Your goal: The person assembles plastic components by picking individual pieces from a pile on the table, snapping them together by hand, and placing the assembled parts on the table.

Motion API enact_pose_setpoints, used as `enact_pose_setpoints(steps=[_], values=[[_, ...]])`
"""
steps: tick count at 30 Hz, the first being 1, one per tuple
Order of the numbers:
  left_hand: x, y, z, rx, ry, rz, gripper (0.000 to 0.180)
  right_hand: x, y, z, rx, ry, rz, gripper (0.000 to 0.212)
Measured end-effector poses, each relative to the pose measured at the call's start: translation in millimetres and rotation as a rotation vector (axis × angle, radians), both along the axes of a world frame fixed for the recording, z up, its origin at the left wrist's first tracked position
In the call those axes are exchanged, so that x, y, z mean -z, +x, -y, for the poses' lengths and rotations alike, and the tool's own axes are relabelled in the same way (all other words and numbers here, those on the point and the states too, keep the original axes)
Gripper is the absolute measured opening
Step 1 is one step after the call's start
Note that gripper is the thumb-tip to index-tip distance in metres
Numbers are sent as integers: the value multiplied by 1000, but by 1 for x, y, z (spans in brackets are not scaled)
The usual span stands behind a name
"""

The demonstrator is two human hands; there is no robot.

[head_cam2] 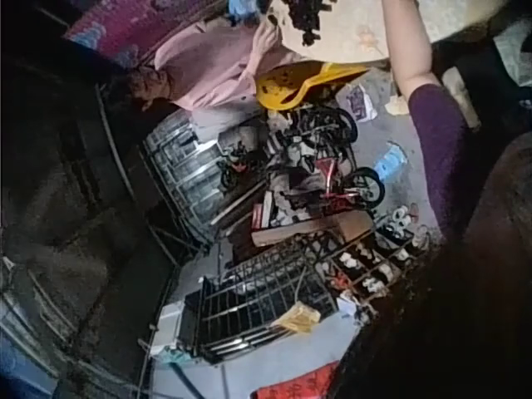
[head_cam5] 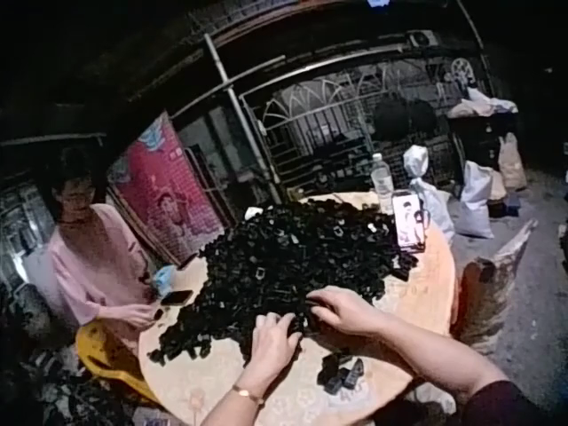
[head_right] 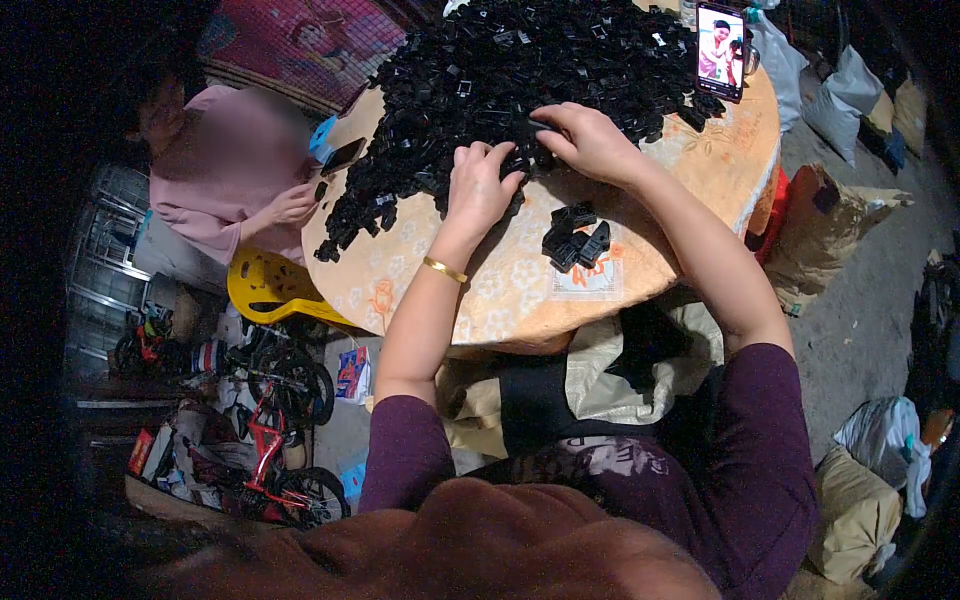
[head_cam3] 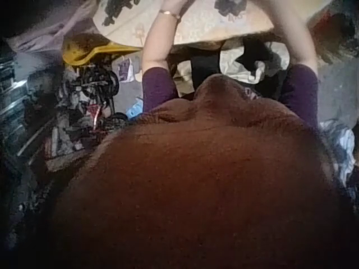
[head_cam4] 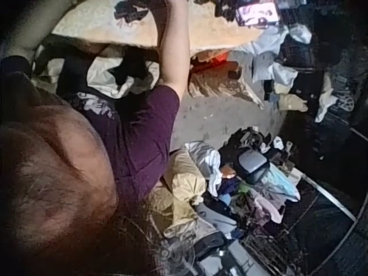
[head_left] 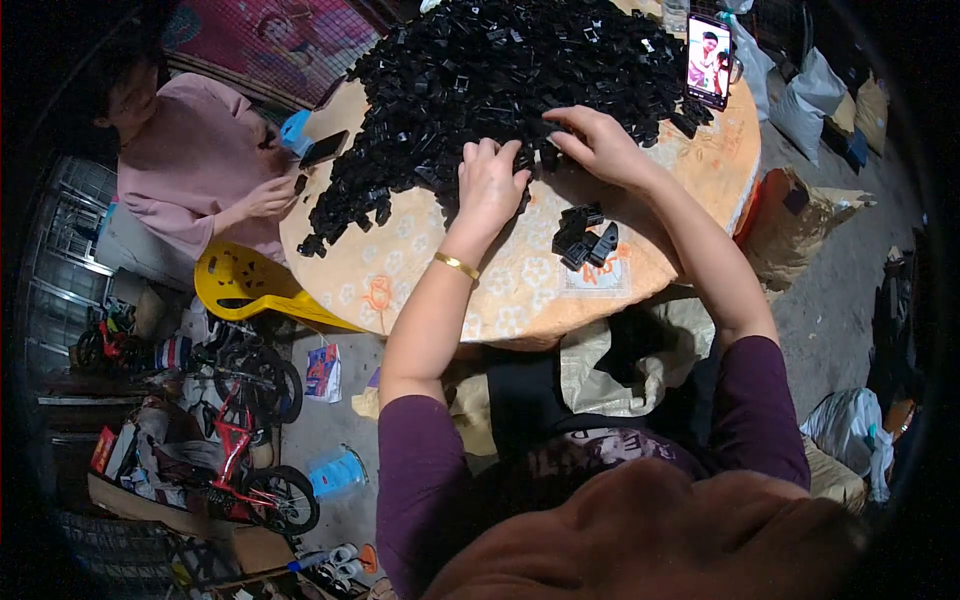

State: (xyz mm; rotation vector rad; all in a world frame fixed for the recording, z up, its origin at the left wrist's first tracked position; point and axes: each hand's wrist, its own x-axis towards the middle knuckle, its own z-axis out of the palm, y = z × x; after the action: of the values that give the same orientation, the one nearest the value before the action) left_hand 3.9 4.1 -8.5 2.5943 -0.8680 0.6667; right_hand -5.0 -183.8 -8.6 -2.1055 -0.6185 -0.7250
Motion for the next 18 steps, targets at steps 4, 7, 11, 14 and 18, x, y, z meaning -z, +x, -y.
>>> enact_pose_setpoints(steps=[4, 7, 11, 14, 18], values=[[-3, -3, 1, 29, 115, 96, 30, -4, -4, -2, -45, 194, -260, 27], [2, 0, -1, 19, 219, 170, 29, -7, -5, -3, -30, 222, -219, 27], [-3, 14, -11, -219, 169, 178, 43, -6, -6, -1, -38, 173, -197, 29], [-7, 12, -12, -31, 117, 241, 40, -2, -3, -1, -54, 183, -205, 28], [-11, 4, -18, 67, 198, 38, 33, -8, -8, -3, -101, 357, -277, 28]])
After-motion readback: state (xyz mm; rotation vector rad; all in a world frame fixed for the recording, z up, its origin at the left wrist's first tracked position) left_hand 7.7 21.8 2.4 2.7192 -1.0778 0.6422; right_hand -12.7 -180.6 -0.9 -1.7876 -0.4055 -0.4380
